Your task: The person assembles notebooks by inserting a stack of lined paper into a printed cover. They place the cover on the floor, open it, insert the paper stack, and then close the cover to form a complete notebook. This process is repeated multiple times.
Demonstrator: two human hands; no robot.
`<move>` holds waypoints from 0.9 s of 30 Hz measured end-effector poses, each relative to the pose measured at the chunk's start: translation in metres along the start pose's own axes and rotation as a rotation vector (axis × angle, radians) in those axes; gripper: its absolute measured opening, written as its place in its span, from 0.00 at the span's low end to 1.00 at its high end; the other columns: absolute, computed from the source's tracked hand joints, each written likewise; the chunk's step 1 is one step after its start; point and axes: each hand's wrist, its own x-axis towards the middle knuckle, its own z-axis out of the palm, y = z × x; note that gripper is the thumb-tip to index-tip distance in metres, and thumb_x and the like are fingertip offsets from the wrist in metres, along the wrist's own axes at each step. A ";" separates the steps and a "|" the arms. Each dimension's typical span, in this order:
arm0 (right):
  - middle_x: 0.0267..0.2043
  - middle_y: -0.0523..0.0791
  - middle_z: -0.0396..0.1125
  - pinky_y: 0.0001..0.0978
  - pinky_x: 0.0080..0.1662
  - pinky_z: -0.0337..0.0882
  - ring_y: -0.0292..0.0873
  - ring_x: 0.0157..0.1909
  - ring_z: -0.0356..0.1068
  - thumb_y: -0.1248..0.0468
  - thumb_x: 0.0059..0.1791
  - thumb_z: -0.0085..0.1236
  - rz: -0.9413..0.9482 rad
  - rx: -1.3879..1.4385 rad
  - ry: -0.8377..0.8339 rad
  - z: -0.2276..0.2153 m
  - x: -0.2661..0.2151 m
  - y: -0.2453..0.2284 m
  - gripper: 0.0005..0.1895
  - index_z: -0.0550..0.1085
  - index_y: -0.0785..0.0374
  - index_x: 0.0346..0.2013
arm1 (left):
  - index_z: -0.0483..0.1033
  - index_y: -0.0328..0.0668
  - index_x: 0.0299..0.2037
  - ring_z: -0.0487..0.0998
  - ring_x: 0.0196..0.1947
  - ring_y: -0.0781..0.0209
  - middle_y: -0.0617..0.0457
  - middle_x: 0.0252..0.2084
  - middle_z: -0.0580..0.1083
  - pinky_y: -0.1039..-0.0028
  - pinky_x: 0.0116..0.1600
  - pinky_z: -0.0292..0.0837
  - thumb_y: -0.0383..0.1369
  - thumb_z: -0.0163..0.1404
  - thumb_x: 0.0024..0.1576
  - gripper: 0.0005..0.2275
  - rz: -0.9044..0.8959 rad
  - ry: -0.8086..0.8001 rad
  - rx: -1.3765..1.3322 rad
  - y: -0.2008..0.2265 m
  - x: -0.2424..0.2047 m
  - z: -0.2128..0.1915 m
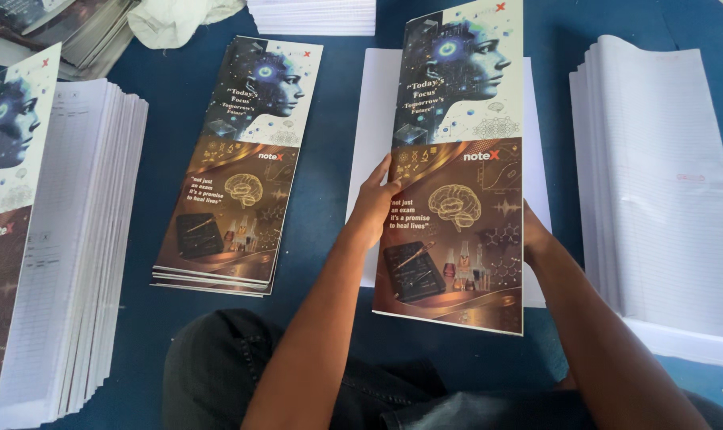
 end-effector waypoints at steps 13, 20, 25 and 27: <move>0.36 0.49 0.74 0.32 0.27 0.77 0.41 0.29 0.75 0.66 0.49 0.58 0.193 -0.089 0.221 0.022 0.000 -0.005 0.15 0.75 0.69 0.49 | 0.55 0.44 0.74 0.81 0.47 0.55 0.40 0.55 0.76 0.69 0.52 0.79 0.17 0.52 0.50 0.38 0.062 -0.034 -0.055 -0.031 0.009 -0.009; 0.36 0.55 0.73 0.35 0.27 0.78 0.45 0.27 0.76 0.69 0.49 0.59 0.196 0.009 0.196 0.007 0.008 0.029 0.17 0.72 0.72 0.52 | 0.53 0.43 0.73 0.82 0.43 0.55 0.38 0.50 0.77 0.70 0.46 0.80 0.17 0.52 0.51 0.38 0.029 0.053 0.007 -0.053 0.015 -0.019; 0.37 0.55 0.73 0.39 0.29 0.79 0.47 0.29 0.76 0.70 0.47 0.57 0.290 -0.037 0.300 -0.002 0.015 0.034 0.20 0.70 0.69 0.54 | 0.58 0.45 0.73 0.82 0.39 0.59 0.41 0.47 0.78 0.72 0.43 0.80 0.17 0.53 0.51 0.37 0.009 0.072 0.022 -0.054 0.015 -0.020; 0.37 0.54 0.73 0.38 0.29 0.79 0.46 0.28 0.76 0.68 0.48 0.56 0.302 0.016 0.306 0.001 0.016 0.034 0.19 0.71 0.67 0.53 | 0.60 0.45 0.72 0.82 0.38 0.59 0.40 0.47 0.78 0.71 0.42 0.80 0.16 0.53 0.50 0.36 -0.006 0.085 0.009 -0.050 0.015 -0.020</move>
